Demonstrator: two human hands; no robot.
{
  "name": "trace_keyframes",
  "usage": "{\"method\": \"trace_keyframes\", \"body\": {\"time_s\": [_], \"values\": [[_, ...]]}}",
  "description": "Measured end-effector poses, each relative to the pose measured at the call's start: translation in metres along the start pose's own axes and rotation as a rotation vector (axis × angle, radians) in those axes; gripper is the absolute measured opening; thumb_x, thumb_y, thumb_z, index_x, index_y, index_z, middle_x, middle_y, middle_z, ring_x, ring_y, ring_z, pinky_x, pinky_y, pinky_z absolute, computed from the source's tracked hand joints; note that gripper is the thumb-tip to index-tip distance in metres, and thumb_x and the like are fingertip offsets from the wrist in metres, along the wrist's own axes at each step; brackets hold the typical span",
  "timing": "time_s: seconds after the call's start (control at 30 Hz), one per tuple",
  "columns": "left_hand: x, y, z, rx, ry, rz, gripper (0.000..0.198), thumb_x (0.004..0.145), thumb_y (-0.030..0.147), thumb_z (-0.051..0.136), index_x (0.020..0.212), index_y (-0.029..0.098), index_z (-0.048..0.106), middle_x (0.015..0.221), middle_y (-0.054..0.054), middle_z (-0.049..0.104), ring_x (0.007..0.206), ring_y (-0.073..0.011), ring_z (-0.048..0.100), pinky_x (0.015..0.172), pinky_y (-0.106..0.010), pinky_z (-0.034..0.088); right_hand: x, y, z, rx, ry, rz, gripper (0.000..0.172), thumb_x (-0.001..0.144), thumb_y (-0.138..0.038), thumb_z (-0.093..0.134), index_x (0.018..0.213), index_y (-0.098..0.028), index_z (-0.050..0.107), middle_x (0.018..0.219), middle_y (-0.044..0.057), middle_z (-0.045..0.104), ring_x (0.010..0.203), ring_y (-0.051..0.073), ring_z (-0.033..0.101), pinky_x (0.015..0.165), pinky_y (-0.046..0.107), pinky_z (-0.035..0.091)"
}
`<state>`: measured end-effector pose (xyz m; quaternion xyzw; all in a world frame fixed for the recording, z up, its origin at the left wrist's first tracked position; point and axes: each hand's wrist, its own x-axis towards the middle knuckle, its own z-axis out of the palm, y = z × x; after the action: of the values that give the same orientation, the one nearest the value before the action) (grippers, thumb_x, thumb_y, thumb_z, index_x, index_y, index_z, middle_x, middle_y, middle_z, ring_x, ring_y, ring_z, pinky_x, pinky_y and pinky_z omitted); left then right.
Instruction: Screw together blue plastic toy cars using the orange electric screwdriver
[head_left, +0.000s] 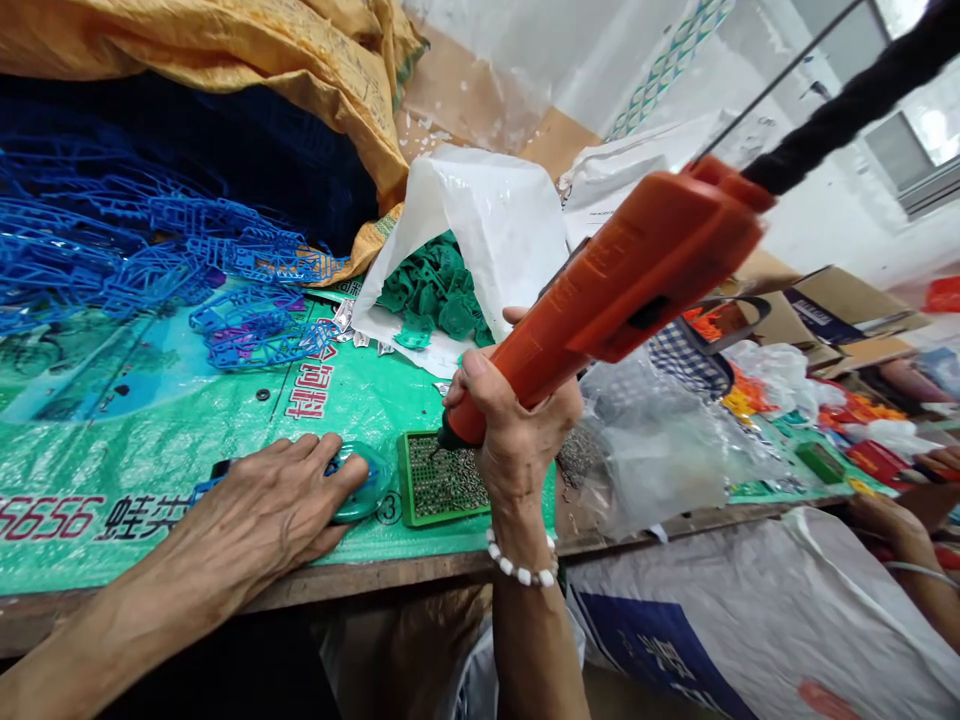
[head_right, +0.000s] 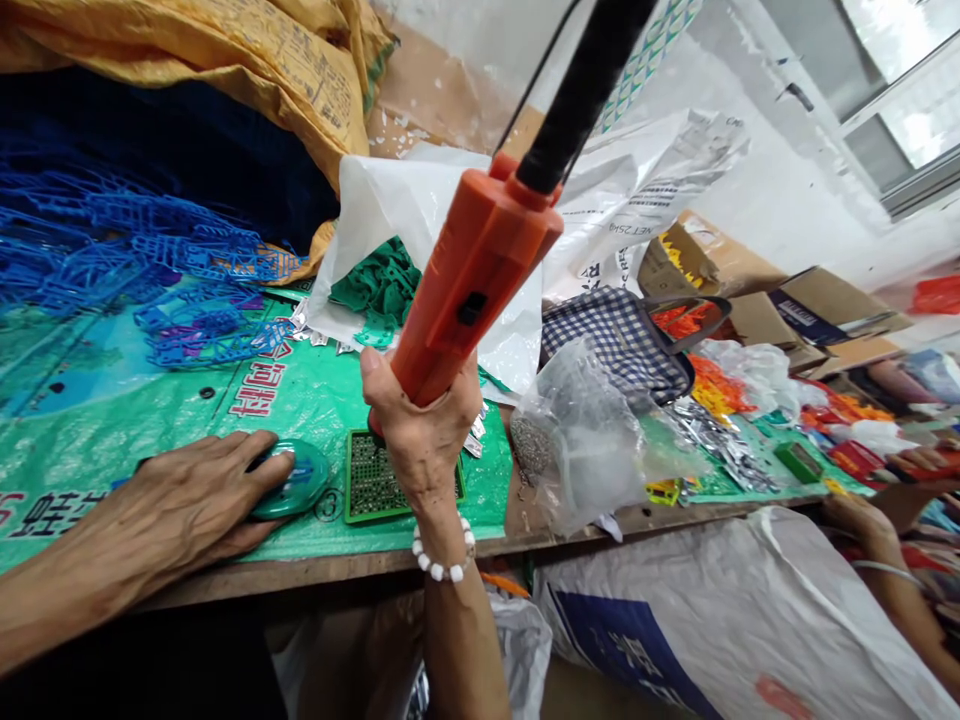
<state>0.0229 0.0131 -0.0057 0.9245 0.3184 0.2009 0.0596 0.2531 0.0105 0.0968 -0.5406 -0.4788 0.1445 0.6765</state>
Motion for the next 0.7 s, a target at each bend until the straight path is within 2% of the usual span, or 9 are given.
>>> {"method": "trace_keyframes", "body": {"time_s": [0.1, 0.23, 0.33, 0.5, 0.57, 0.7], "values": [[-0.003, 0.000, 0.004, -0.005, 0.021, -0.001, 0.034, 0.102, 0.046, 0.047, 0.131, 0.033, 0.060, 0.132, -0.006, 0.067, 0.127, -0.0280, 0.062, 0.109, -0.042, 0.050, -0.001, -0.003, 0.000, 0.041, 0.024, 0.017, 0.054, 0.078, -0.044, 0.081, 0.122, -0.029, 0.055, 0.069, -0.007, 0.061, 0.048, 0.013, 0.052, 0.048, 0.032, 0.046], [-0.002, 0.000, 0.003, -0.022, 0.012, -0.034, 0.034, 0.101, 0.045, 0.052, 0.132, 0.033, 0.059, 0.132, -0.007, 0.067, 0.126, -0.0289, 0.063, 0.110, -0.045, 0.050, -0.005, -0.001, 0.000, 0.034, 0.017, 0.003, 0.051, 0.078, -0.043, 0.080, 0.121, -0.030, 0.056, 0.067, -0.008, 0.060, 0.047, 0.014, 0.053, 0.049, 0.033, 0.047], [0.000, 0.000, -0.010, -0.057, -0.020, -0.018, 0.035, 0.100, 0.046, 0.052, 0.132, 0.033, 0.059, 0.132, -0.006, 0.068, 0.127, -0.0282, 0.063, 0.109, -0.043, 0.052, -0.007, 0.002, 0.001, 0.038, 0.020, 0.006, 0.049, 0.079, -0.041, 0.079, 0.120, -0.030, 0.055, 0.067, -0.008, 0.060, 0.044, 0.013, 0.050, 0.047, 0.033, 0.047], [0.002, 0.001, -0.033, -0.106, -0.093, -0.010, 0.038, 0.101, 0.045, 0.049, 0.136, 0.036, 0.059, 0.135, -0.004, 0.067, 0.131, -0.0277, 0.060, 0.108, -0.039, 0.052, -0.008, 0.003, 0.002, 0.001, 0.031, 0.009, 0.052, 0.077, -0.044, 0.080, 0.121, -0.028, 0.057, 0.069, -0.006, 0.062, 0.052, 0.015, 0.056, 0.055, 0.036, 0.052], [0.001, 0.001, -0.030, -0.099, -0.072, 0.005, 0.038, 0.101, 0.045, 0.048, 0.136, 0.036, 0.058, 0.135, -0.004, 0.067, 0.131, -0.0273, 0.060, 0.108, -0.040, 0.052, -0.008, 0.002, 0.002, -0.011, 0.028, 0.009, 0.051, 0.077, -0.044, 0.080, 0.120, -0.029, 0.057, 0.070, -0.005, 0.062, 0.054, 0.016, 0.057, 0.057, 0.037, 0.053], [-0.003, 0.000, -0.009, -0.042, 0.038, 0.036, 0.035, 0.103, 0.041, 0.047, 0.136, 0.034, 0.054, 0.137, -0.005, 0.065, 0.130, -0.0270, 0.061, 0.112, -0.043, 0.048, -0.010, 0.000, 0.002, -0.014, 0.033, 0.008, 0.046, 0.077, -0.042, 0.079, 0.116, -0.030, 0.057, 0.067, -0.006, 0.060, 0.052, 0.015, 0.055, 0.054, 0.035, 0.051]]}}
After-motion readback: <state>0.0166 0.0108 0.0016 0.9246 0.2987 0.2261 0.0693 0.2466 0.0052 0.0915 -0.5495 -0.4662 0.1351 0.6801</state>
